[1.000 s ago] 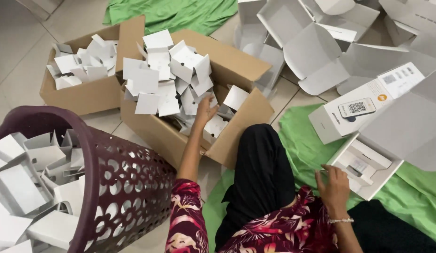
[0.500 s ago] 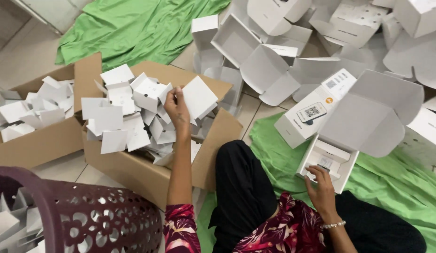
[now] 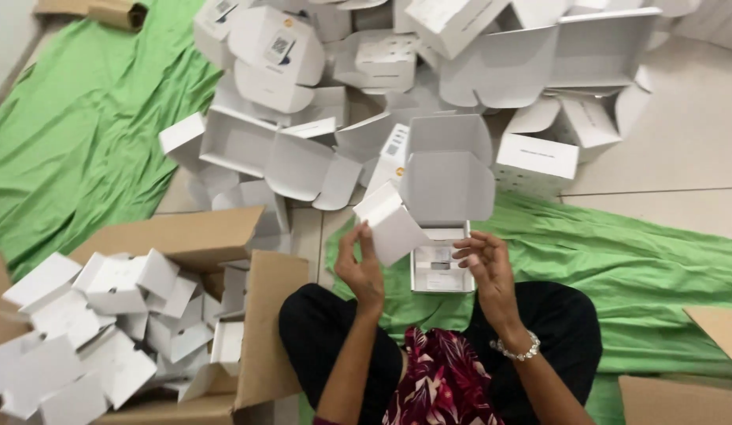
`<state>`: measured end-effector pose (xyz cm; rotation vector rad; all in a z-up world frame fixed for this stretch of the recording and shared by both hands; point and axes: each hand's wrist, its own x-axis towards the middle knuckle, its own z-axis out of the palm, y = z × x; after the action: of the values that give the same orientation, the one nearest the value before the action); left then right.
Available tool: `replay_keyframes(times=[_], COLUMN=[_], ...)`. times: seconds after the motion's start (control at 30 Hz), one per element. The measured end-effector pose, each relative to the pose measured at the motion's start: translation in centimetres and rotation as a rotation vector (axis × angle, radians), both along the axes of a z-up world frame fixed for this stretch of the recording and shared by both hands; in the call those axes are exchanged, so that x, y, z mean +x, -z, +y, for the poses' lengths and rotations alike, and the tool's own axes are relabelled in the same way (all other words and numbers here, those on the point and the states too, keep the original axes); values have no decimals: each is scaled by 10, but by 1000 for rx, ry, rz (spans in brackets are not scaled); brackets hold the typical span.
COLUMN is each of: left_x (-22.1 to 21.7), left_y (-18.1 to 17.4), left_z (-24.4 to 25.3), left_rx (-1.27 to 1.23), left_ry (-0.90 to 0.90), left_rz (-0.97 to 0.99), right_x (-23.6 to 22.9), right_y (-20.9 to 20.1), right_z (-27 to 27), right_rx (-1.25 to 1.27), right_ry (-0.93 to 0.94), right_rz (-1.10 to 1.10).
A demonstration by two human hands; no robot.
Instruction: The person assembles small product boxes and inserts instruction manuals or warranty cards into them.
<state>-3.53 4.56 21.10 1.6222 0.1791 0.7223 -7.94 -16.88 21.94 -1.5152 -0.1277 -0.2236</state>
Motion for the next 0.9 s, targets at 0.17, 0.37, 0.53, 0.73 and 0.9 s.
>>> replay_keyframes(times=[0.17,0.37,0.53,0.73,0.9], left_x=[-39,-49,-50,-26,20], left_y=[11,34,42,41,92], left_z=[-89,-96,-89,-63,-8], left_rx=[369,357,301,370,774], left_ry=[108,309,471,958,828], left_rz=[-231,-136,82,285,168], right_x=[-1,16,18,28,36], right_y=[-21,7,19,72,100], right_z=[-14,-51,-52,-63,-85], right_rx=[-397,-343,-349,-492,-317], right_ry=[-82,-198,-363,-261,-357], right_rz=[-130,153,145,150,150])
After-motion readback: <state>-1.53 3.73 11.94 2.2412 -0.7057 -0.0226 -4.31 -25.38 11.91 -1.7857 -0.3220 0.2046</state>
